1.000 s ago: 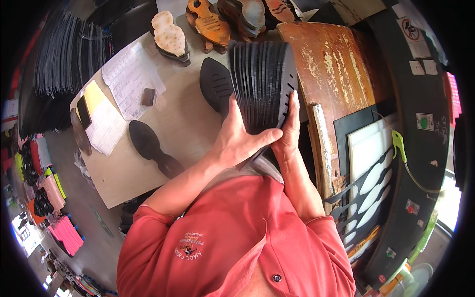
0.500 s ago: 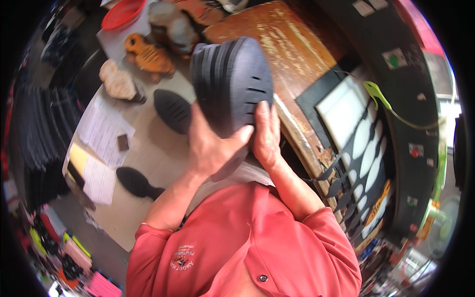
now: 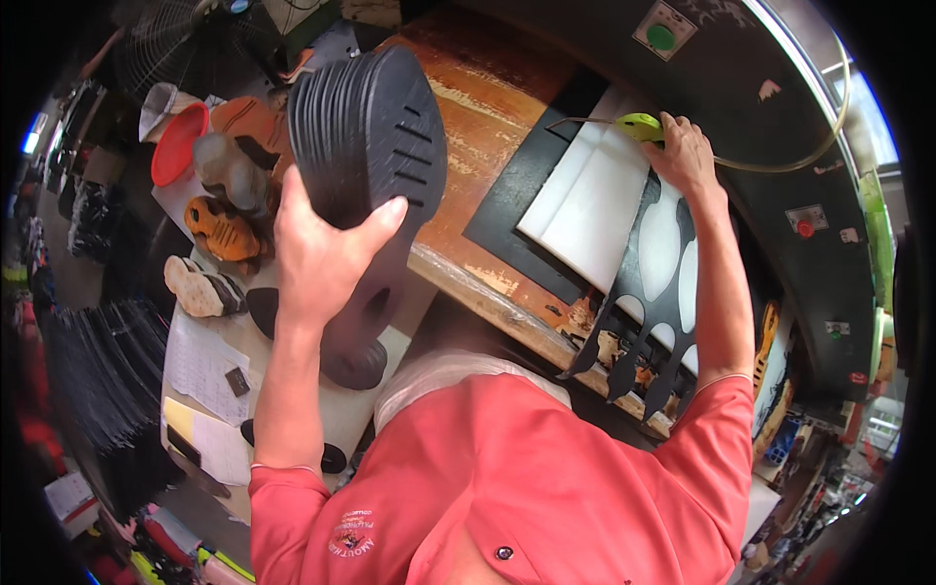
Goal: The person separates a stack of black rubber shoe soles using a heated wire tool. They repeatedly place the stack on a workbench, run the heated wire through the soles to separate them, and then move the separated soles to a nearby table.
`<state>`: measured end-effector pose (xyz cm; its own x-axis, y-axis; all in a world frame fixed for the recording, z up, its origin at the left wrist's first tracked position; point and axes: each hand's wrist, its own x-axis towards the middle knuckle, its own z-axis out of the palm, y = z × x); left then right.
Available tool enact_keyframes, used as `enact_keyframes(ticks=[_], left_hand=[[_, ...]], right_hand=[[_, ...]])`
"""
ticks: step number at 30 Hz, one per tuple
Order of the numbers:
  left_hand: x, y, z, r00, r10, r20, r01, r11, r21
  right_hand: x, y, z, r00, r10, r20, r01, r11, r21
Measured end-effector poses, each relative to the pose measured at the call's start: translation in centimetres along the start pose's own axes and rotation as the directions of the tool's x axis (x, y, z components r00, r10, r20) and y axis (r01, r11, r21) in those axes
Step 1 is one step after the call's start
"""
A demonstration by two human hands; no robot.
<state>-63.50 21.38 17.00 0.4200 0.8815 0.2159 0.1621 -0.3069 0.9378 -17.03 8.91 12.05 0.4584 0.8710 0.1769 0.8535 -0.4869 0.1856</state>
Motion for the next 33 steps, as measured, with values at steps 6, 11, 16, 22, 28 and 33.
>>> enact_keyframes(ticks=[6,11,16,22,28,33], left_hand=[[7.4,3.1,14.5,0.983,0.181,-0.003,-0.148,0.814,0.561],[11.7,2.6,26.0,0.950,0.244,0.193,-0.309,0.658,0.687],[9.4,2.1,39.3,0.900,-0.075,0.429,-0.319,0.557,0.767],[13.0,1.8,40.4,0.735,-0.221,0.640,-0.330,0.708,0.624],[12.3,-4.5,39.4,0.783,0.004,0.622,-0.417,0.745,0.520],[14.0,-8.7,36.6,0.806,-0.004,0.592,-0.331,0.826,0.456]], right_hand=[[0.3,9.7,-1.6,0.926,0.084,0.367,-0.220,0.912,0.346],[-4.8,17.5,-3.0,0.982,0.191,0.006,-0.182,0.925,0.335],[-9.1,23.0,-1.0,0.934,0.353,-0.061,-0.308,0.879,0.364],[-12.8,24.7,2.5,0.912,0.402,-0.083,-0.317,0.818,0.481],[-13.4,22.1,6.1,0.911,0.409,-0.051,-0.357,0.844,0.401],[-10.5,20.9,6.7,0.932,0.338,-0.132,-0.277,0.896,0.346]])
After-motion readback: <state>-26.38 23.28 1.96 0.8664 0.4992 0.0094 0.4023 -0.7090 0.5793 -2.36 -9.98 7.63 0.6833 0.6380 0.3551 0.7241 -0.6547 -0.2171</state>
